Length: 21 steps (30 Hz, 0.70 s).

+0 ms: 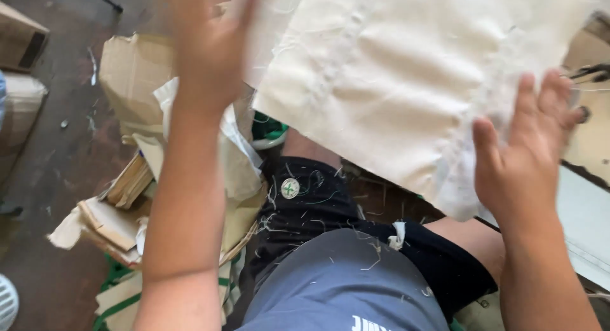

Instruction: Sewing fabric pieces and straps together using an industrial sewing machine and trimming with scissors to assemble bags.

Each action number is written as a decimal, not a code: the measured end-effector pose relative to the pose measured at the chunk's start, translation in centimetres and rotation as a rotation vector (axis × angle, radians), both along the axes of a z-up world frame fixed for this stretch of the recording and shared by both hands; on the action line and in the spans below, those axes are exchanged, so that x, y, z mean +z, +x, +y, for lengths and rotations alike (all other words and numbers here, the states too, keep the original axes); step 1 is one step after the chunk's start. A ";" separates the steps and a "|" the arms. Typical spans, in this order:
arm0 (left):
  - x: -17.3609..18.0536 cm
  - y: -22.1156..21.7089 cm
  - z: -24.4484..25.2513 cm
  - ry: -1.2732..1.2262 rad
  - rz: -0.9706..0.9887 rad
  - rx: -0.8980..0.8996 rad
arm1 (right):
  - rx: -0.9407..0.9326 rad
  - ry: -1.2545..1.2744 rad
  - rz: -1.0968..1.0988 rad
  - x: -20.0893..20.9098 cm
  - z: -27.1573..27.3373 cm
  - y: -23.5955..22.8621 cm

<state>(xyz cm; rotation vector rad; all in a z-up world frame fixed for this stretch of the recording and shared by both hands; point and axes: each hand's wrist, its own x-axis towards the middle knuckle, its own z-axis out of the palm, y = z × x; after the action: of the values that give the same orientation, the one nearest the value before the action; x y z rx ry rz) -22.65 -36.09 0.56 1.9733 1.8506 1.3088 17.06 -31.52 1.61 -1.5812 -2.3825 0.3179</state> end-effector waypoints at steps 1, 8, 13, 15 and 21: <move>-1.5 -1.5 -3.1 0.113 -0.067 0.261 | 0.001 -0.005 0.046 0.5 -1.5 0.1; -25.5 -5.7 -16.5 -0.327 -0.320 0.698 | 0.088 0.117 0.048 -3.5 -3.5 1.6; -6.4 -2.9 -10.7 0.046 -0.105 0.474 | 0.090 0.089 -0.017 -3.6 -3.3 1.5; -2.1 -2.7 -6.7 0.121 -0.016 0.282 | 0.085 0.091 -0.024 -3.4 -3.2 1.2; -2.9 -1.7 3.6 0.074 0.506 -0.121 | 0.013 0.053 -0.024 -3.7 -3.2 1.3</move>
<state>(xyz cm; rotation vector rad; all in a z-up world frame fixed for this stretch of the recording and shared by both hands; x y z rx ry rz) -24.40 -32.53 -2.34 2.5954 1.8468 0.9114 18.35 -34.75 -2.10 -1.5552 -2.3993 0.2382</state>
